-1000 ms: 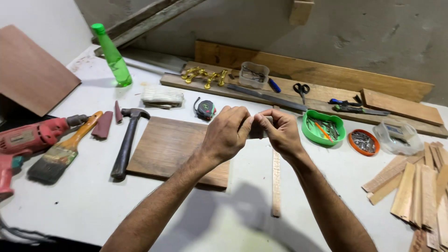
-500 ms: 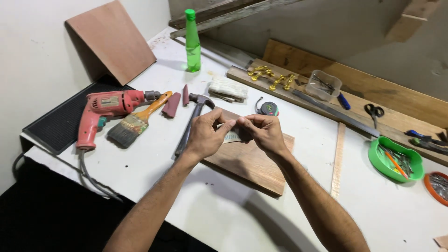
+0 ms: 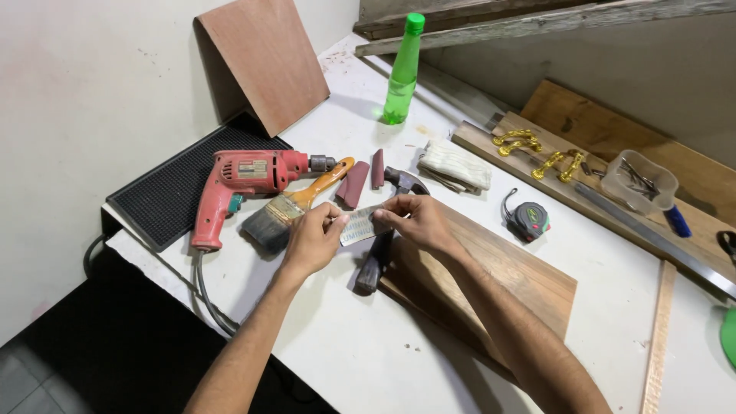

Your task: Measure wooden strips using a tape measure and a metal ruler on a workbench.

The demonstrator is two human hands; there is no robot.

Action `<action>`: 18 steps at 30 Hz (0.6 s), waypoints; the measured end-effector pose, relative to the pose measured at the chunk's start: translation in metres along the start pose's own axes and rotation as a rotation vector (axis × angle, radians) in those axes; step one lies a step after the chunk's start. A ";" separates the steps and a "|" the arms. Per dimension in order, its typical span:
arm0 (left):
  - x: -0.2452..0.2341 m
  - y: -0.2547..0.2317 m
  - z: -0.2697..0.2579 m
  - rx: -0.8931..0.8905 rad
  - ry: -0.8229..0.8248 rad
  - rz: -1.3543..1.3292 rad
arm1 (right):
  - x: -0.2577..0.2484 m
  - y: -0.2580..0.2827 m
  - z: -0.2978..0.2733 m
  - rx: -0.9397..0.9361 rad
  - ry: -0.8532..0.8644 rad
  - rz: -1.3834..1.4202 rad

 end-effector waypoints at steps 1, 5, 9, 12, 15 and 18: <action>0.000 0.008 0.002 -0.010 -0.002 0.002 | 0.005 -0.006 0.008 0.004 0.010 0.003; 0.000 0.038 0.003 -0.083 -0.024 0.165 | 0.013 -0.021 0.034 -0.033 -0.075 -0.389; 0.001 0.047 -0.002 -0.118 0.061 0.370 | 0.026 -0.022 0.042 -0.202 -0.086 -0.592; -0.018 0.022 -0.006 -0.007 -0.092 0.370 | 0.022 -0.014 0.038 -0.215 -0.095 -0.536; -0.021 0.012 -0.004 0.013 -0.107 0.359 | 0.010 -0.003 0.025 -0.179 -0.115 -0.482; -0.032 -0.025 -0.005 0.025 -0.095 0.272 | -0.014 -0.017 0.018 -0.094 -0.133 -0.523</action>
Point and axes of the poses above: each hand's wrist, its own z-axis towards the middle knuckle, its own x-axis out of the palm, y = z × x, the point moved 9 cm from there along z, towards the middle knuckle, and after that the axes turned 14 degrees about z, right-handed, at the moved point
